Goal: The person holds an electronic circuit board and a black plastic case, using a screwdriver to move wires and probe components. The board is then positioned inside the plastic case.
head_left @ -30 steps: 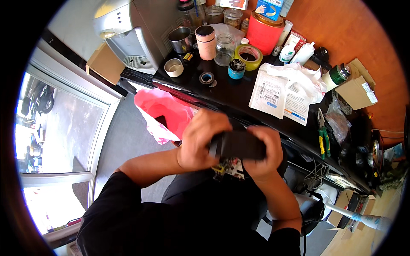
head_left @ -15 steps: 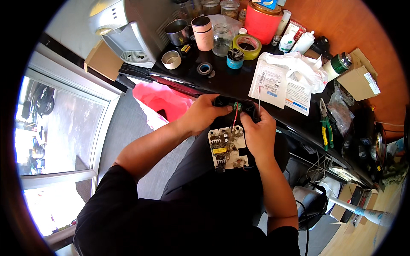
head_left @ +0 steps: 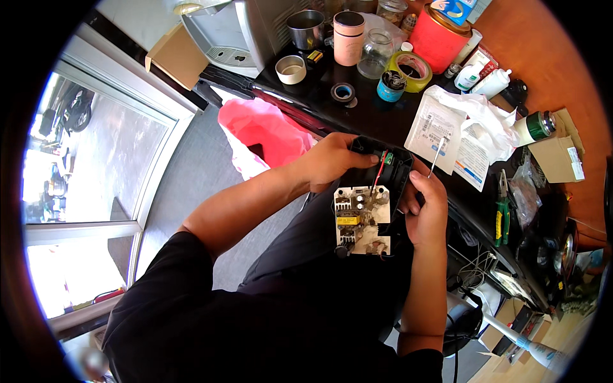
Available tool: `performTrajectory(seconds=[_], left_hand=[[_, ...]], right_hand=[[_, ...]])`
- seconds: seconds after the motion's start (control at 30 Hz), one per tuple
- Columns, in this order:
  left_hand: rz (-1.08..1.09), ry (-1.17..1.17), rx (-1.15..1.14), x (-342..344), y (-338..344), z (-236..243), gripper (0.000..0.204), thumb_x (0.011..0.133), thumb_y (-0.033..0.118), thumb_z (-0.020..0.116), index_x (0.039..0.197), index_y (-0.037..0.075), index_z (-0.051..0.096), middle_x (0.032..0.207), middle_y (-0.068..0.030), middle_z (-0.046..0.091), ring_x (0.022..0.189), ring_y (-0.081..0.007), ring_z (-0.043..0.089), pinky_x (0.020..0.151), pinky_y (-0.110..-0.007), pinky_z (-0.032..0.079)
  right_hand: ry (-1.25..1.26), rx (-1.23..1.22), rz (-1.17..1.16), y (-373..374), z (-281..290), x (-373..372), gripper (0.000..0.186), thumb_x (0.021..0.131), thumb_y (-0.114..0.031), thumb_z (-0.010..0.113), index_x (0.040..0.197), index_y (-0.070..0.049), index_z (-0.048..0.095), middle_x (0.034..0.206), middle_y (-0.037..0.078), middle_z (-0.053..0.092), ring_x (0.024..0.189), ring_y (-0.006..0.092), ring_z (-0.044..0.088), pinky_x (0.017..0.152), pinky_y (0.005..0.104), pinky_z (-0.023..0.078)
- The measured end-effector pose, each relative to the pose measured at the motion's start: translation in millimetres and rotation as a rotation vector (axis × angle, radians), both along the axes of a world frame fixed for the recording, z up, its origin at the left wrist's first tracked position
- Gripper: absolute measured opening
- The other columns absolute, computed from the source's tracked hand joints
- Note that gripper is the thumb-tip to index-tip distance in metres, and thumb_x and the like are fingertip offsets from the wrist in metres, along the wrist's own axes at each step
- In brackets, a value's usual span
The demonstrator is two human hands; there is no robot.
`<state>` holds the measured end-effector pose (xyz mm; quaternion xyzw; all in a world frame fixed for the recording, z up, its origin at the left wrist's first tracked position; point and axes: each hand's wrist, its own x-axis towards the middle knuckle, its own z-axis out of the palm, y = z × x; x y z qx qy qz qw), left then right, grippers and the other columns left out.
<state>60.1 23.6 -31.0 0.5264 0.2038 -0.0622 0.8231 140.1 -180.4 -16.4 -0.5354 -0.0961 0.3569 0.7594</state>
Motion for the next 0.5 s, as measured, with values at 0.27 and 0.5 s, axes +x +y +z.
performTrajectory(seconds=[0.27,0.5], left_hand=[[-0.021,-0.002,-0.134,1.5,4.1,-5.1,0.025,0.097,0.009,0.071,0.12,0.0,0.069,0.11,-0.0063,0.074,0.098,-0.0144,0.071,0.09,-0.031,0.057],[-0.029,-0.042,-0.206,-0.5,3.6,-7.4,0.026,0.097,0.008,0.07,0.122,-0.001,0.068,0.112,-0.0074,0.074,0.1,-0.0154,0.071,0.093,-0.032,0.056]], right_hand=[[-0.001,0.01,0.007,0.1,-1.9,0.7,0.058,0.094,-0.023,0.064,0.142,0.006,0.055,0.083,-0.004,0.063,0.051,0.0014,0.038,0.048,0.0202,0.032],[-0.076,-0.068,0.015,-0.1,1.3,-3.6,0.056,0.094,-0.019,0.067,0.143,0.004,0.054,0.098,0.0,0.067,0.055,0.0008,0.042,0.049,0.0187,0.032]])
